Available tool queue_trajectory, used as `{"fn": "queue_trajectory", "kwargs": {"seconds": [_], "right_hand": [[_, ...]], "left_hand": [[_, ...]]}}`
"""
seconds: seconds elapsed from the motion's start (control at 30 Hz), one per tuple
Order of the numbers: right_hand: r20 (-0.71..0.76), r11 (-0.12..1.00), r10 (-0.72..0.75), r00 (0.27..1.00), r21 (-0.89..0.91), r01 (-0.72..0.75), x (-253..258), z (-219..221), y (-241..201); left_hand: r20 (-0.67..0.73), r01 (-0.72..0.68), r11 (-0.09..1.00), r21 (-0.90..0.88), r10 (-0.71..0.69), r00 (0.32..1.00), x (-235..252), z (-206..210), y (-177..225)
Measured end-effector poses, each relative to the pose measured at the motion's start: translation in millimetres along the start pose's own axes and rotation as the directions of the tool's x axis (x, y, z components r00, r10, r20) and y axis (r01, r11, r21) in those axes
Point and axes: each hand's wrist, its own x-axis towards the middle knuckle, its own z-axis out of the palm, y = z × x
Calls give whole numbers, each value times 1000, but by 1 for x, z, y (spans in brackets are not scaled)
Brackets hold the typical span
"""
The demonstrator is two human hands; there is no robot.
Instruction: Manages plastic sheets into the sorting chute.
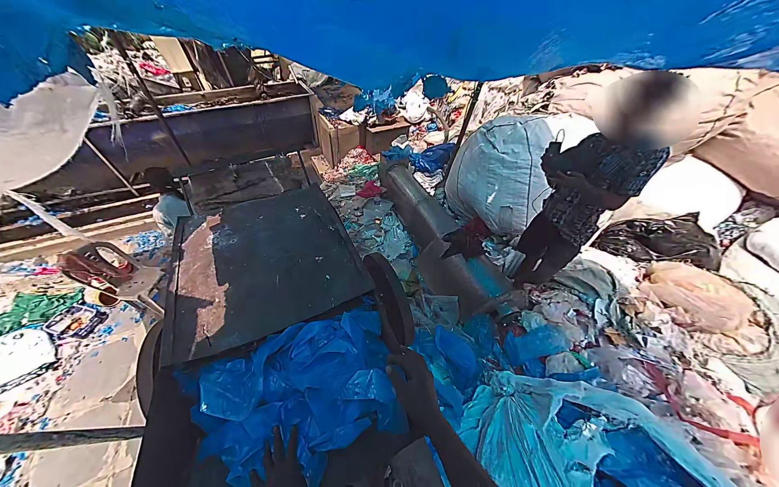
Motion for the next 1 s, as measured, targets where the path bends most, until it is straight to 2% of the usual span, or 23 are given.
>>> {"fn": "queue_trajectory", "kwargs": {"seconds": [0.17, 0.3, 0.47, 0.6, 0.7, 0.73, 1.0], "right_hand": [[7, 1000, -5, 1000, 0, 5, 0, 0, 0], [15, 1000, -4, 1000, -5, 4, 0, -1, -1], [20, 1000, -4, 1000, -11, 4, 0, -2, -3], [25, 1000, 11, 1000, -9, -11, 0, -2, -5], [-7, 1000, -22, 1000, -17, 22, 0, -1, -2], [-12, 1000, -25, 1000, -16, 25, 0, -1, -1], [-22, 999, -43, 999, -5, 43, 0, 0, -1]], "left_hand": [[-26, 8, 1000, 0, -8, 1000, -3, 0, 3], [44, 28, 999, 43, -30, 999, -7, -7, 9], [61, 45, 997, 63, -49, 997, -5, -5, 9], [21, 71, 995, 70, -73, 997, -1, 3, 5], [-152, 94, 983, 158, -70, 986, 19, 32, -23], [-169, 97, 980, 176, -67, 983, 26, 39, -31], [-112, 122, 972, 203, -101, 989, 24, 34, -26]]}}
